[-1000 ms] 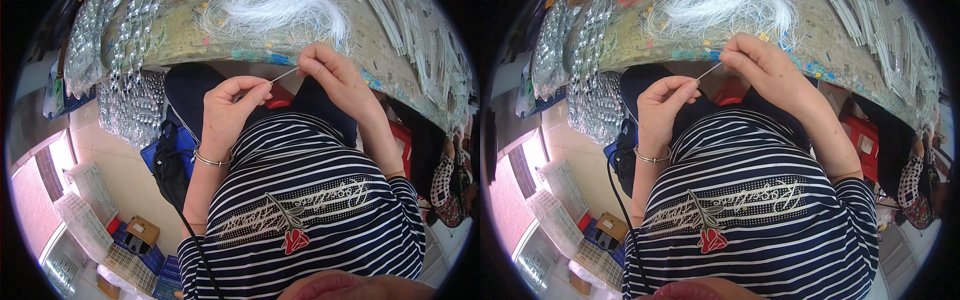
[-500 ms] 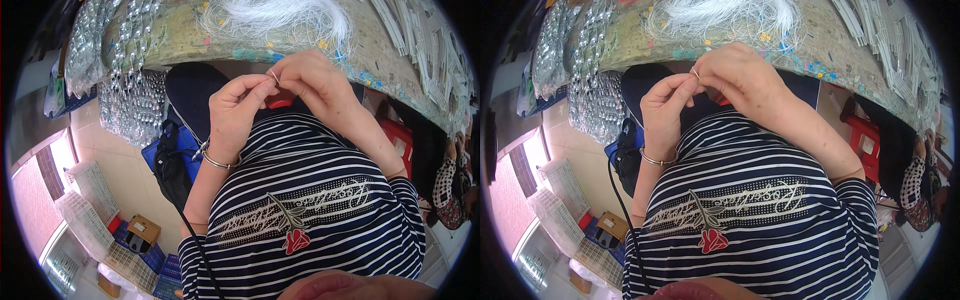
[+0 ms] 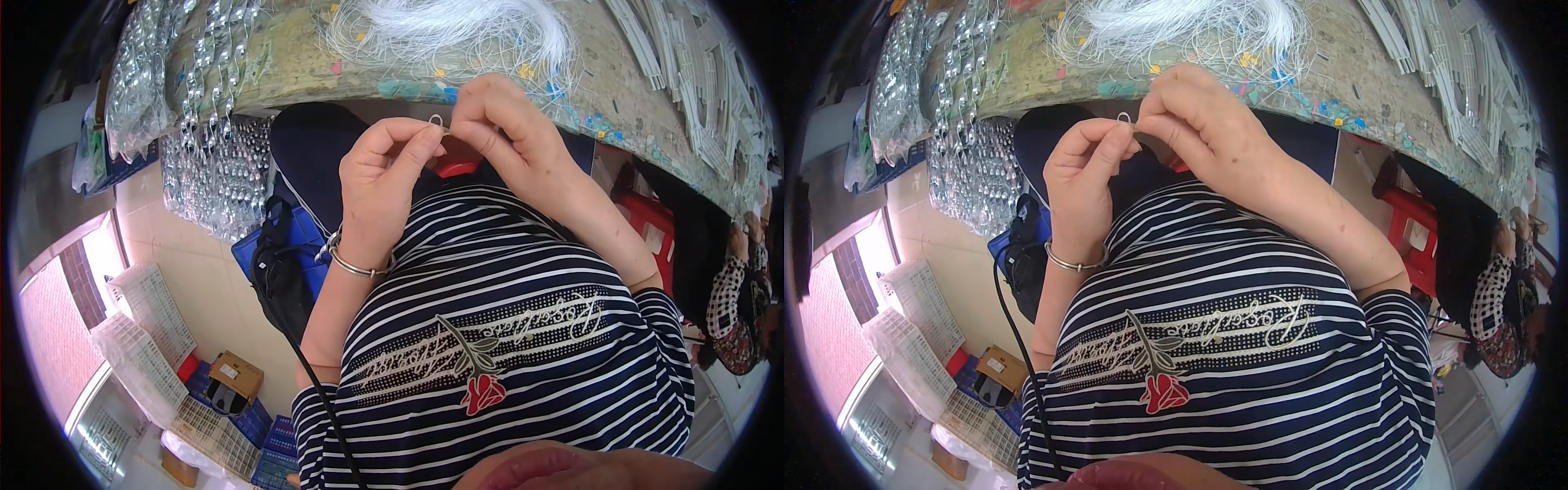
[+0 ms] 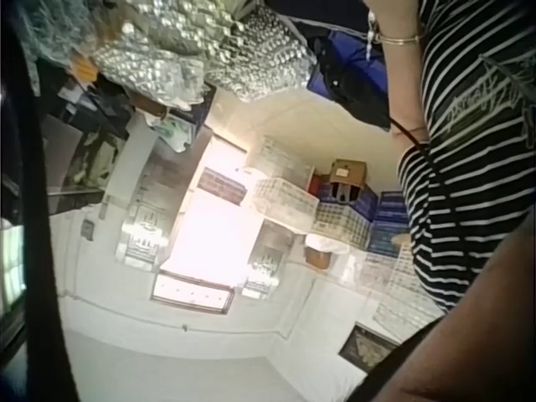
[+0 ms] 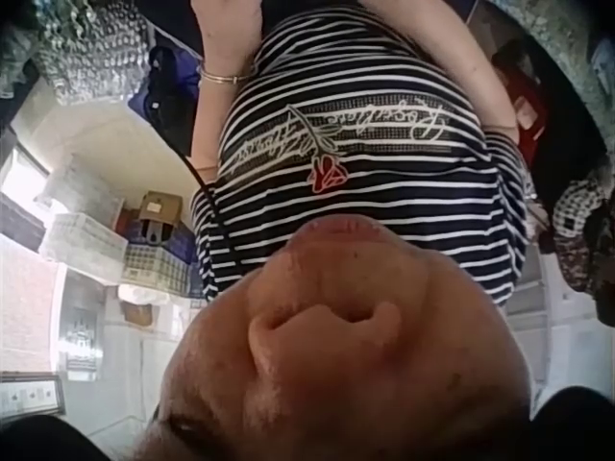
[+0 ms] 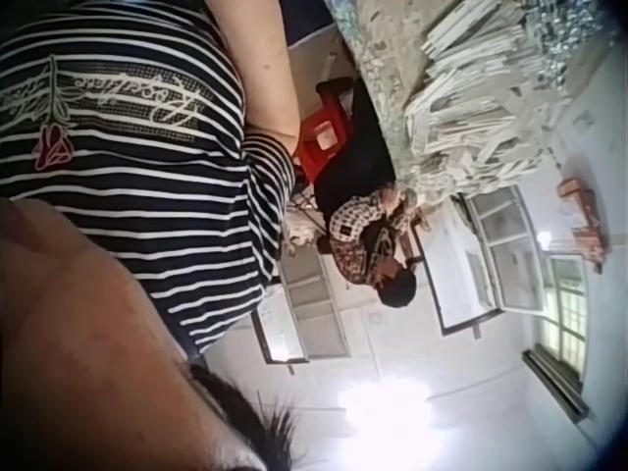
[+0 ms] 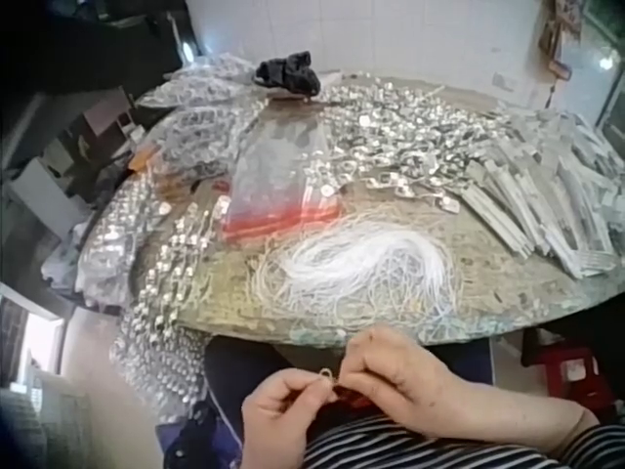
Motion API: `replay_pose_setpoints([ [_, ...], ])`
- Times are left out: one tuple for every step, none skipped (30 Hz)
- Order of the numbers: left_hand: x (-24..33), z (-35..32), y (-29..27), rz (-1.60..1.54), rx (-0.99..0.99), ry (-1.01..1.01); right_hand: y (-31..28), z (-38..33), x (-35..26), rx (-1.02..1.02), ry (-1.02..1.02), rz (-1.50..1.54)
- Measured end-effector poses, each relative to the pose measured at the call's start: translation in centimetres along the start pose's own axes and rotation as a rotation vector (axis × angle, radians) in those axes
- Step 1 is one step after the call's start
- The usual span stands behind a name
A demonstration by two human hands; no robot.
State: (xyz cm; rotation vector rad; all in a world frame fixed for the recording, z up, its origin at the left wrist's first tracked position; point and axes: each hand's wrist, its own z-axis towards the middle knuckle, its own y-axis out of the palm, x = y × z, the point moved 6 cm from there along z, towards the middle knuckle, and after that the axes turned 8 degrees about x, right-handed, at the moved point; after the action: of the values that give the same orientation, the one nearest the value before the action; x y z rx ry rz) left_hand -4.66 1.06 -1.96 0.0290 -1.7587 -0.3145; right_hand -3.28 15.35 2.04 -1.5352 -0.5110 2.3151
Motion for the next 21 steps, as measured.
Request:
replay_pose_setpoints([
  [0.1,0.0,0.1,0.0,-0.003,0.0,0.1,0.0,0.7,-0.013,0.038,0.018],
  [0.3,-0.1,0.2,0.031,-0.007,0.015,0.3,0.0,1.1,-0.026,0.076,0.038],
  [0.4,-0.1,0.2,0.062,-0.011,0.03,0.3,0.0,0.9,-0.026,0.076,0.038],
  [0.4,-0.1,0.2,0.062,-0.012,0.03,0.7,-0.3,1.7,-0.066,0.308,0.231],
  [0.4,-0.2,0.3,0.072,-0.036,0.044,1.3,-0.8,2.4,-0.105,0.539,0.424],
  [0.4,-0.2,0.5,0.081,-0.061,0.058,1.3,-0.8,2.4,-0.103,0.539,0.422],
  [0.3,-0.2,0.5,0.081,-0.062,0.058,1.7,-0.9,2.7,-0.121,0.591,0.507],
  [0.0,-0.2,0.5,0.08,-0.053,0.031,2.0,-1.0,2.9,-0.14,0.643,0.592],
  [-0.3,-0.2,0.4,0.078,-0.043,0.004,2.1,-0.9,3.0,-0.14,0.643,0.592],
  [-0.3,-0.2,0.3,0.078,-0.043,0.004,1.7,-0.5,2.8,-0.115,0.533,0.48],
  [-0.6,-0.2,0.2,0.052,-0.054,-0.046,1.5,-0.2,2.4,-0.09,0.423,0.369],
  [-0.9,-0.1,0.2,0.025,-0.065,-0.097,1.6,-0.2,2.4,-0.09,0.423,0.369],
  [-1.1,-0.1,0.1,0.025,-0.065,-0.097,1.6,-0.1,2.4,-0.066,0.406,0.377],
  [-1.4,-0.1,0.1,-0.025,-0.079,-0.12,1.4,0.0,2.3,-0.041,0.388,0.386],
  [-1.5,-0.1,0.2,-0.075,-0.093,-0.144,1.4,0.0,2.3,-0.042,0.388,0.387],
  [-1.4,-0.1,0.2,-0.075,-0.092,-0.143,1.5,0.0,2.5,-0.064,0.449,0.434],
  [-1.4,-0.1,0.1,-0.081,-0.081,-0.154,1.7,-0.1,2.8,-0.086,0.512,0.48],
  [-1.3,-0.1,0.1,-0.086,-0.069,-0.166,1.7,-0.1,2.8,-0.086,0.512,0.479],
  [-1.3,-0.2,0.1,-0.087,-0.07,-0.166,1.6,0.0,2.8,-0.076,0.492,0.444],
  [-1.3,-0.1,0.0,-0.074,-0.05,-0.158,1.6,0.1,2.8,-0.067,0.471,0.411],
  [-1.2,-0.1,0.0,-0.062,-0.031,-0.149,1.6,0.1,2.9,-0.068,0.471,0.411],
])
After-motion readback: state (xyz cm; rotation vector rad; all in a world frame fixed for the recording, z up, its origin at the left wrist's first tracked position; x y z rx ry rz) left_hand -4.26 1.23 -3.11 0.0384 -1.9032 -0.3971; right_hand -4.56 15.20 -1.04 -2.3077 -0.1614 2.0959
